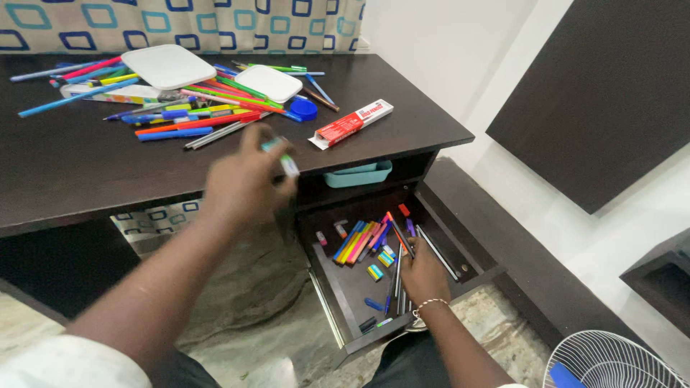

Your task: The person organizes stationery items by transferring pens, markers, highlighters, pencils, and erasers from a drawer to the desk surface. The person repeatedly opens and closes the drawer, picking up items and placing them on the desk.

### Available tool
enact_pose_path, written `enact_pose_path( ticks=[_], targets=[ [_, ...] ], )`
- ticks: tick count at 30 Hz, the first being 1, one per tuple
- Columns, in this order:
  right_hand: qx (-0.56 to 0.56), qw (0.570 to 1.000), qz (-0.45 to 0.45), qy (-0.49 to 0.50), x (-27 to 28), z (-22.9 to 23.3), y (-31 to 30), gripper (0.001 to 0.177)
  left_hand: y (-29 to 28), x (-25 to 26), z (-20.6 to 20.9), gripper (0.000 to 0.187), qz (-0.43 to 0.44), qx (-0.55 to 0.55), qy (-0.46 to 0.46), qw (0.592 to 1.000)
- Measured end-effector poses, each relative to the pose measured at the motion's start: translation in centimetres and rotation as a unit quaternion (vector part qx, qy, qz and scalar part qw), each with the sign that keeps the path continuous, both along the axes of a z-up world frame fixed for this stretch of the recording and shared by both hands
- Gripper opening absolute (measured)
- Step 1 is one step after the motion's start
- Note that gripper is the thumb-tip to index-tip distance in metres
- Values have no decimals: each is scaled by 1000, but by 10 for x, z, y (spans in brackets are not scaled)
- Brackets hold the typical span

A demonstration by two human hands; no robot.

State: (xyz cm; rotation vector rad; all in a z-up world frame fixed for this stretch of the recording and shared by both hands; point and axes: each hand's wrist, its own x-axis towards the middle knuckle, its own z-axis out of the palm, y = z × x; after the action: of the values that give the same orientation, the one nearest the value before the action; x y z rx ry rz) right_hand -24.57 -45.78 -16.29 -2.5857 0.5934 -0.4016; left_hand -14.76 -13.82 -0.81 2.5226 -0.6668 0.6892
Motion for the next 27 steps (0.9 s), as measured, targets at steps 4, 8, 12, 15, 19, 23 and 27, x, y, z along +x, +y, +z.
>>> enact_pose_path(
  ticks=[4, 8, 12, 15, 19, 23, 27],
  targets=[
    [-22, 999, 23, -35, 2, -7, -3, 36, 37, 23, 12, 45, 103, 46, -8, 994],
    [-8, 1000, 9, -9, -1, -1, 0, 37, 57, 40, 12, 56, 150, 21, 89, 984],
    [11, 1000, 4, -20, -3, 7, 6, 37, 58, 47, 6, 75, 164, 5, 88, 982],
    [31, 999, -10, -9, -5, 13, 9, 40, 57, 52, 4, 90, 170, 7, 78, 982],
    [47, 992, 37, -113, -11, 18, 16, 39, 57, 51, 3, 89, 173, 2, 71, 982],
    [66, 966, 127, -215, -10, 25, 40, 39, 57, 48, 3, 89, 173, -6, 63, 983],
    [29, 924, 247, -291, 6, 52, 83, 34, 58, 47, 2, 84, 153, -33, 61, 986]
  ],
)
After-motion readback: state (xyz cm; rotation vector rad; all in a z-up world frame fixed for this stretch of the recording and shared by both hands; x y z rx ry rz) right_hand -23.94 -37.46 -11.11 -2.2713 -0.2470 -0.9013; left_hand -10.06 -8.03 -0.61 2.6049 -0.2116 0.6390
